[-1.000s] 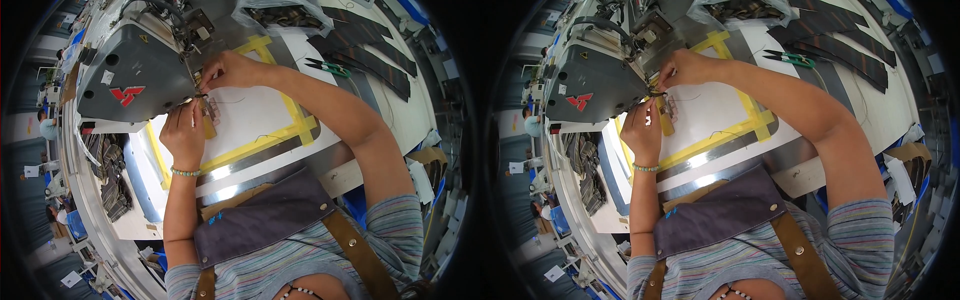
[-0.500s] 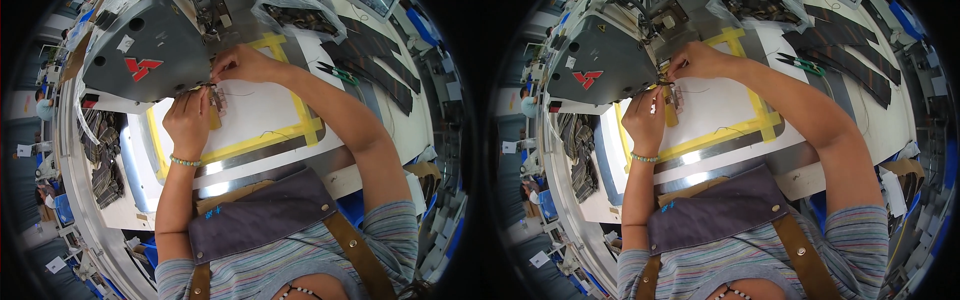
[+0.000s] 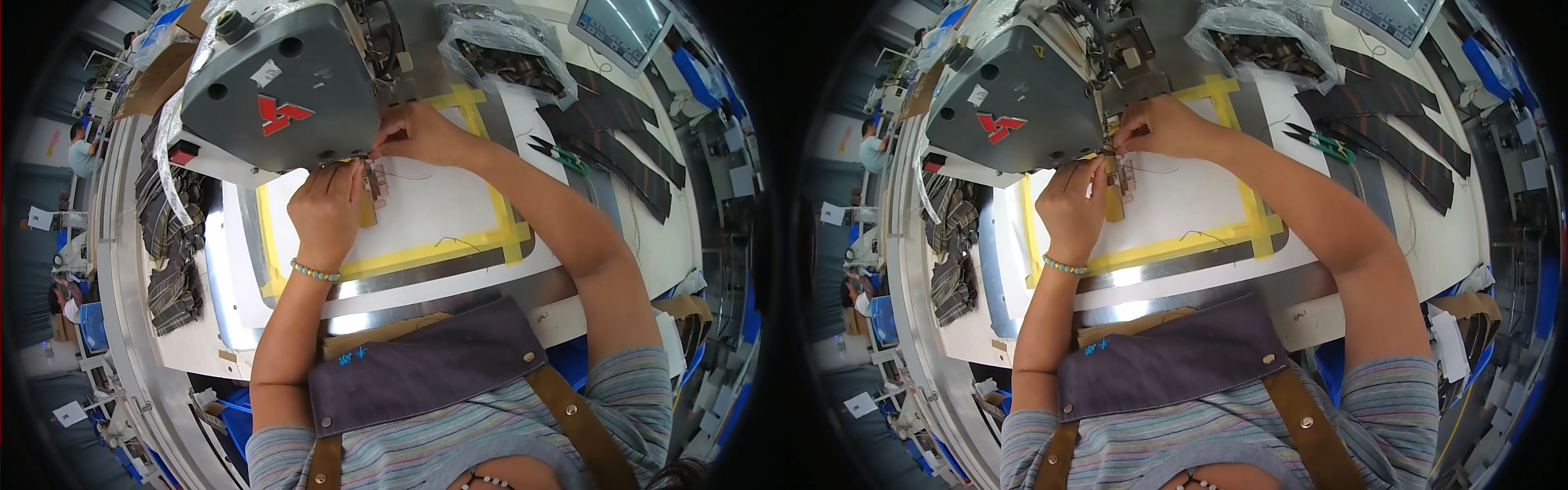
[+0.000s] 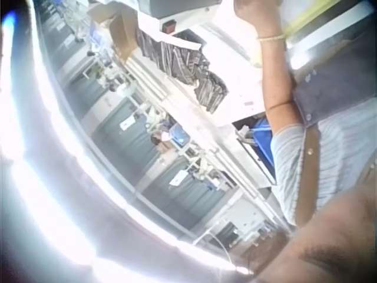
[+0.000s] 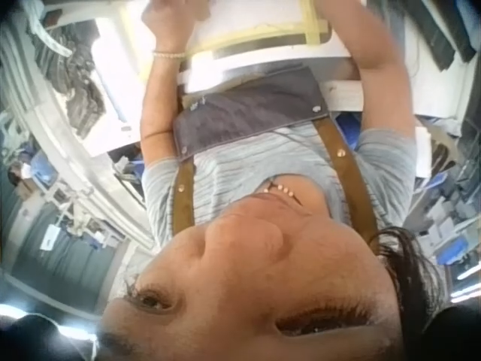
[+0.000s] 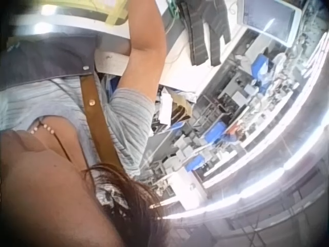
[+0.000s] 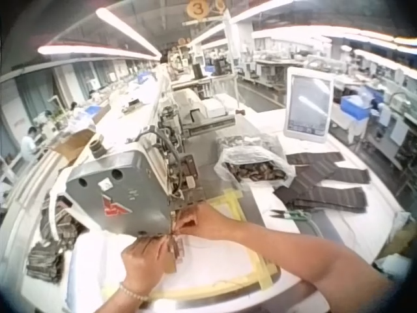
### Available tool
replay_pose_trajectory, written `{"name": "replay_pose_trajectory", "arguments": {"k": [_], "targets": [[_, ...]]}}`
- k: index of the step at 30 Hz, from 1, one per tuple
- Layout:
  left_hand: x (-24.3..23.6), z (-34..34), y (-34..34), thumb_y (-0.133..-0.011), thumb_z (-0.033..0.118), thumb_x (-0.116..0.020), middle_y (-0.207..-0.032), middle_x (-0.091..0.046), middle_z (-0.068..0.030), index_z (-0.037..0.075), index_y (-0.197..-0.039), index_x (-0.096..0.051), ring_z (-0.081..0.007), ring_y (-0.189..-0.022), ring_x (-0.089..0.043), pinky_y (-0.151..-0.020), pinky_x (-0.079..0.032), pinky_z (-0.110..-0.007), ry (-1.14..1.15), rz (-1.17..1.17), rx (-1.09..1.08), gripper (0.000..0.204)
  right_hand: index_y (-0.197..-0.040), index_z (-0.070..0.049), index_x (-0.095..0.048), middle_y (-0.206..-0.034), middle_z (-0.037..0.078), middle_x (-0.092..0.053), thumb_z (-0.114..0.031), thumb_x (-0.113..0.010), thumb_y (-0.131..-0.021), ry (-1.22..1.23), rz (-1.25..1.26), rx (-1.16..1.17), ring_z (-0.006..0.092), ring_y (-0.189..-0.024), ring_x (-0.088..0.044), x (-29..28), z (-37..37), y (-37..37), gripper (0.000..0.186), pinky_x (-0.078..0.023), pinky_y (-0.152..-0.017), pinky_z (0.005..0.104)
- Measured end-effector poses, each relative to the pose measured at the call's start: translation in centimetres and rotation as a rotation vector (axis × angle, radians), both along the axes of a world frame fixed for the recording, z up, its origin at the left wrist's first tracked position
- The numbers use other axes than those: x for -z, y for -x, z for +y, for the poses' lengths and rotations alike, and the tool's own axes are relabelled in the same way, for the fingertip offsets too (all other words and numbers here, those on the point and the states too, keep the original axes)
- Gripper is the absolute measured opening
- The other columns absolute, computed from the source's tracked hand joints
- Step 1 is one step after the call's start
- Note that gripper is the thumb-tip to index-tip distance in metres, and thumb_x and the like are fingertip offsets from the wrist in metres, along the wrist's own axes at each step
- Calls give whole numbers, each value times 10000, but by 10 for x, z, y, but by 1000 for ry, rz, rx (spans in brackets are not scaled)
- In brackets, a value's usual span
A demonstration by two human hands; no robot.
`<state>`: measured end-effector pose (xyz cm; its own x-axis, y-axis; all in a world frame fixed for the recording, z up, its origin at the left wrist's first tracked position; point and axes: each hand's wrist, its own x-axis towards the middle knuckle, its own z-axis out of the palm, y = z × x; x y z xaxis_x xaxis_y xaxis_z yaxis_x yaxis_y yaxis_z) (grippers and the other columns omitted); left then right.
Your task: The recorder uses an industrial sewing machine to stitch together patterned leather components for a bag.
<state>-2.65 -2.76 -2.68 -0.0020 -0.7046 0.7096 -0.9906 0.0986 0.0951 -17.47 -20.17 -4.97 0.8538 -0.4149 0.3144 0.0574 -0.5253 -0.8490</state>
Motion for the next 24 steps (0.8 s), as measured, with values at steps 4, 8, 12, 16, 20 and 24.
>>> {"name": "replay_pose_trajectory", "arguments": {"k": [4, 8, 12, 16, 20, 24], "targets": [[0, -1, 0, -840, 85, -816, -824, -739, -59, 94, -935, -773, -242, -686, -708, -603, -556, -335, 29, -20, 12, 104, -963, -45, -806, -953, 94, -713, -127, -813, -839, 84, 3, 35, 236, -856, -718, -1, 6, -1, 148, -570, -794, 346], [1, -1, 0, -837, 82, -821, -827, -740, -61, 89, -938, -770, -240, -692, -712, -606, -564, -335, 25, -38, 7, 114, -989, -54, -806, -968, 95, -718, -128, -812, -840, 161, 104, -20, 246, -880, -717, -12, 2, 7, 167, -573, -797, 355], [-2, 0, 1, -840, 81, -820, -833, -743, -63, 82, -940, -769, -239, -699, -715, -612, -572, -333, 18, -23, 2, 113, -1006, -55, -806, -996, 90, -731, -133, -810, -851, 117, 57, 31, 245, -880, -713, -21, -2, 9, 174, -573, -790, 351], [-3, 0, 3, -848, 84, -813, -831, -742, -61, 80, -931, -766, -237, -709, -718, -618, -577, -332, 21, -14, 8, 96, -1017, -54, -806, -1016, 86, -740, -117, -810, -853, 96, 57, 16, 237, -894, -711, -16, 4, 4, 177, -574, -785, 350], [0, 1, 1, -860, 94, -805, -818, -734, -58, 85, -915, -762, -240, -705, -712, -616, -574, -335, 6, -24, 8, 71, -1026, -51, -803, -1025, 97, -740, -92, -809, -846, 91, 42, -26, 248, -918, -711, -9, 1, 6, 185, -574, -785, 348], [3, 4, -2, -881, 128, -777, -775, -702, -50, 102, -896, -751, -241, -658, -668, -577, -540, -357, -17, -75, 41, 40, -1017, -46, -795, -1026, 115, -731, -78, -797, -842, 183, 126, -8, 277, -921, -713, -11, -2, 11, 178, -576, -798, 349]]}}
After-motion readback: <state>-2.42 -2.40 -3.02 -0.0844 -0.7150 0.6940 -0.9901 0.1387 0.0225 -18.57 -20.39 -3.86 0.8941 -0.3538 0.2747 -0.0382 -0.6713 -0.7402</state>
